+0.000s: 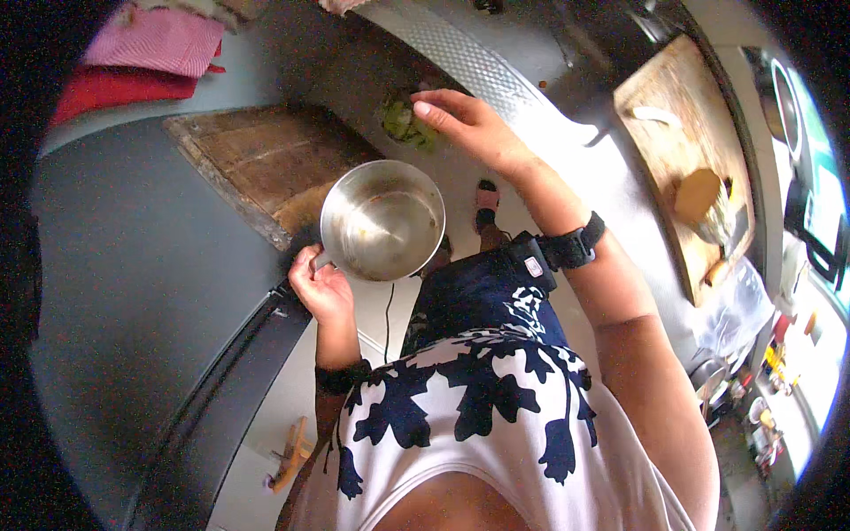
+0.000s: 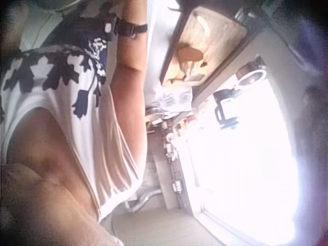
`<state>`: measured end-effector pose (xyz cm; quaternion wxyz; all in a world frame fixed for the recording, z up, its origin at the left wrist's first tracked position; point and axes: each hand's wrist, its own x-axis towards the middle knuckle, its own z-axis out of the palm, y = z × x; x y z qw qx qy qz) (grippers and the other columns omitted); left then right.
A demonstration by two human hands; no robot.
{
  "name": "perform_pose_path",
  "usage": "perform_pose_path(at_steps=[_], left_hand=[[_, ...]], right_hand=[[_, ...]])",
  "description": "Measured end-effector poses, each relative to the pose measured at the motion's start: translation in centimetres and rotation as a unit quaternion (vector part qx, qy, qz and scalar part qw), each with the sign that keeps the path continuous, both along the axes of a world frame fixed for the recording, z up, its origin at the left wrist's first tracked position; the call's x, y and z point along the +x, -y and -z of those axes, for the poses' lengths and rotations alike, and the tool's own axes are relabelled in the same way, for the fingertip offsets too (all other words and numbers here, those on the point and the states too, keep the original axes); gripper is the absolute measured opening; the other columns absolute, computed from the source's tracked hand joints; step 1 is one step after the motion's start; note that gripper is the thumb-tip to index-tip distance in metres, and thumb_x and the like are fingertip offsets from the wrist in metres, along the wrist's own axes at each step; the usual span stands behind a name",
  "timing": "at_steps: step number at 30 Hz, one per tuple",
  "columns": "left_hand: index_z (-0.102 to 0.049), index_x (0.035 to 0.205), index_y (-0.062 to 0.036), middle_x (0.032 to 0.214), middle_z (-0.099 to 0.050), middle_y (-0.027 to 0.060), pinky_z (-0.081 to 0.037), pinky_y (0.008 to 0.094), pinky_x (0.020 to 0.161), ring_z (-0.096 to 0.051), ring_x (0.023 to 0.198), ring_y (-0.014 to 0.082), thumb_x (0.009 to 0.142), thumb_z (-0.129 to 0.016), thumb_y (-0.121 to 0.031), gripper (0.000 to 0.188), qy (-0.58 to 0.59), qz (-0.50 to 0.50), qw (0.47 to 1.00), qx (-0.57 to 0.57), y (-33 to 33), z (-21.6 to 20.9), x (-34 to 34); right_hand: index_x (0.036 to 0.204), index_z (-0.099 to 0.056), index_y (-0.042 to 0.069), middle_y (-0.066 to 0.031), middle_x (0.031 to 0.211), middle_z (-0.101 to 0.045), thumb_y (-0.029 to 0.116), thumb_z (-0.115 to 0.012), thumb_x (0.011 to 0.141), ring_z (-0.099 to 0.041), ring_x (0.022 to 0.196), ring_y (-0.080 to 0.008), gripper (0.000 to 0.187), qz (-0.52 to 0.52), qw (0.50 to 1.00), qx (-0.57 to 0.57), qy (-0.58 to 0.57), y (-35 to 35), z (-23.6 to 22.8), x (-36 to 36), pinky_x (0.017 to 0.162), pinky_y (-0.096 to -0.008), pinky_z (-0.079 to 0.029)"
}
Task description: The person empties a metal container into a kitchen sink, moves a squash to the sink to wash its skin under running water, and uses a knife to cut the squash into sections on a wooden board.
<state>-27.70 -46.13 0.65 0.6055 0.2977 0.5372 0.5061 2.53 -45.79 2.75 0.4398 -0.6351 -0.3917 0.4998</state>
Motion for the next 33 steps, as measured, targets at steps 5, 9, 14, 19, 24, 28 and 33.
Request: perform_pose_path(at_steps=[5, 9, 14, 19, 24, 28, 33], left_hand=[[-0.050, 0.072, -0.0075, 0.075, -0.055, 0.0041, -0.042, 0.0299, 0.075, -0.053, 0.076, 0.0151, 0.086, -0.043, -0.033, 0.030, 0.125, 0.092, 0.987, -0.047, -1.1, -4.9, 1.7], [-0.047, 0.070, -0.0098, 0.075, -0.055, 0.0032, -0.043, 0.0303, 0.073, -0.054, 0.075, 0.0158, 0.086, -0.042, -0.035, 0.030, 0.357, 0.264, 0.896, -0.031, -1.9, -4.7, 0.4], [-0.055, 0.078, -0.0051, 0.082, -0.060, 0.0074, -0.045, 0.0328, 0.076, -0.056, 0.079, 0.0187, 0.087, -0.039, -0.032, 0.033, 0.274, 0.300, 0.914, -0.016, 0.3, -8.7, 2.9], [-0.053, 0.076, -0.0047, 0.078, -0.056, 0.0068, -0.042, 0.0313, 0.075, -0.053, 0.077, 0.0167, 0.088, -0.039, -0.030, 0.031, 0.118, 0.346, 0.930, 0.047, 3.1, -11.8, 5.3], [-0.041, 0.063, -0.0055, 0.063, -0.040, 0.0027, -0.035, 0.0286, 0.061, -0.038, 0.061, 0.0130, 0.087, -0.041, -0.023, 0.030, 0.190, 0.472, 0.859, 0.066, 6.8, -14.9, 7.8], [-0.032, 0.057, -0.0051, 0.056, -0.030, 0.0019, -0.028, 0.0286, 0.054, -0.028, 0.054, 0.0113, 0.086, -0.042, -0.016, 0.032, 0.200, 0.518, 0.824, 0.110, 10.3, -16.3, 8.2], [-0.030, 0.056, -0.0060, 0.055, -0.027, 0.0007, -0.027, 0.0285, 0.053, -0.025, 0.054, 0.0107, 0.087, -0.042, -0.014, 0.034, 0.178, 0.521, 0.820, 0.154, 14.6, -18.1, 9.5]], right_hand=[[0.117, -0.055, 0.002, -0.0114, 0.115, -0.058, 0.028, -0.060, 0.088, -0.055, 0.105, -0.0173, 0.040, 0.096, 0.994, 0.047, 0.011, 5.9, -3.9, 0.4, 0.092, -0.0301, -0.043], [0.099, -0.057, 0.002, -0.0018, 0.088, -0.058, 0.020, -0.064, 0.086, -0.056, 0.082, -0.0075, 0.023, 0.227, 0.970, 0.089, 0.003, 12.5, -5.4, -0.7, 0.075, -0.0217, -0.047], [0.097, -0.055, 0.002, -0.0015, 0.089, -0.056, 0.016, -0.065, 0.084, -0.053, 0.075, -0.0078, 0.021, 0.269, 0.963, 0.011, 0.032, 20.6, -9.8, -3.3, 0.068, -0.0221, -0.045], [0.098, -0.056, 0.007, -0.0075, 0.089, -0.057, 0.017, -0.070, 0.075, -0.058, 0.081, -0.0217, 0.028, 0.172, 0.908, 0.110, 0.366, 20.2, -16.8, -6.1, 0.069, -0.0318, -0.047], [0.090, -0.055, 0.012, -0.0042, 0.085, -0.052, 0.021, -0.071, 0.069, -0.054, 0.085, -0.0215, 0.028, 0.106, 0.813, 0.077, 0.567, 22.7, -18.2, -6.1, 0.074, -0.0322, -0.039], [0.079, -0.056, 0.011, -0.0033, 0.078, -0.055, 0.017, -0.065, 0.070, -0.058, 0.076, -0.0204, 0.015, 0.153, 0.751, 0.109, 0.633, 27.6, -18.6, -7.2, 0.072, -0.0321, -0.040], [0.076, -0.059, 0.010, -0.0035, 0.073, -0.057, 0.015, -0.065, 0.076, -0.059, 0.065, -0.0207, 0.008, 0.306, 0.752, 0.151, 0.564, 35.0, -20.0, -7.7, 0.067, -0.0315, -0.042]])
